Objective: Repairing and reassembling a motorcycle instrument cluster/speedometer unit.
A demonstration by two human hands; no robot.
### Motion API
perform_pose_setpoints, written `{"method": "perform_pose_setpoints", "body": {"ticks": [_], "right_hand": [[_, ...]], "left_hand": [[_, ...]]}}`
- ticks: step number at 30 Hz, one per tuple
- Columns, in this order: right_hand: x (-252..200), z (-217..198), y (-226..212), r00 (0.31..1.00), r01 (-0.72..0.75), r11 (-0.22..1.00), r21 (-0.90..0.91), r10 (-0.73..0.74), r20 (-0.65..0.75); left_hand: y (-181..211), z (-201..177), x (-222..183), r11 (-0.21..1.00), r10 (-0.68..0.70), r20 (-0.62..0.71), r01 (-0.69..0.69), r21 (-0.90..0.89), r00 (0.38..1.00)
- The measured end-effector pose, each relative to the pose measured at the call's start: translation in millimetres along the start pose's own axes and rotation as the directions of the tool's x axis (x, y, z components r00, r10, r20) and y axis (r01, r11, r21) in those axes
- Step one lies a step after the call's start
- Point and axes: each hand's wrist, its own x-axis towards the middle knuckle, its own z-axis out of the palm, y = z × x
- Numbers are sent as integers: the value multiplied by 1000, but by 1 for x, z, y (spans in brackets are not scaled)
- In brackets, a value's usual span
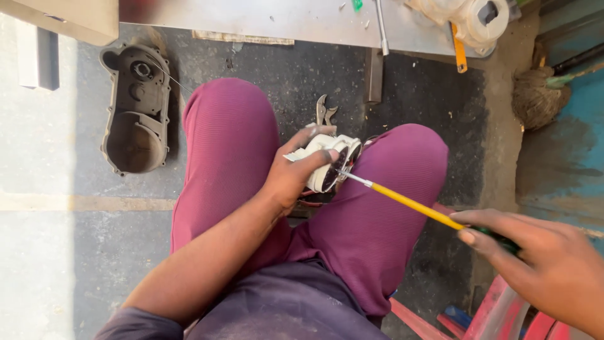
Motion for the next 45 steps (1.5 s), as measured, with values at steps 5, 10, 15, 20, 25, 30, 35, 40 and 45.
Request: {"method": "perform_pose_setpoints", "body": {"ticks": [5, 10, 15, 20, 25, 30, 35, 40, 45], "right_hand": [[-16, 15, 46, 889, 346, 926, -153, -376, -262], [-6, 17, 41, 823, 428, 874, -230, -482, -302], [-5, 19, 44, 806, 437, 865, -245, -498, -320], [-8, 17, 36, 836, 414, 887, -205, -459, -301], [-7, 20, 41, 865, 382, 905, -187, -421, -274], [-7, 18, 38, 886, 347, 917, -194, -389, -254], [-8, 19, 42, 887, 340, 917, -207, -386, -253], [-6, 20, 47, 897, 342, 925, -164, -373, -237], [-8, 10, 28, 930, 256, 953, -165, -289, -227]], "left_hand": [[2, -17, -8, 943, 81, 5, -75, -324, 997], [7, -19, -8, 920, 72, 49, -47, -388, 996], [9, -17, -4, 916, 44, 54, -19, -400, 998], [8, -18, -2, 912, 59, 64, -27, -410, 996], [9, -17, -3, 909, 57, 69, -23, -416, 996], [10, -16, -4, 926, 49, 64, -21, -378, 997], [10, -16, -4, 928, 41, 60, -16, -372, 997], [11, -16, -5, 934, 32, 50, -12, -356, 998], [11, -16, -5, 929, 46, 72, -16, -369, 996]]}}
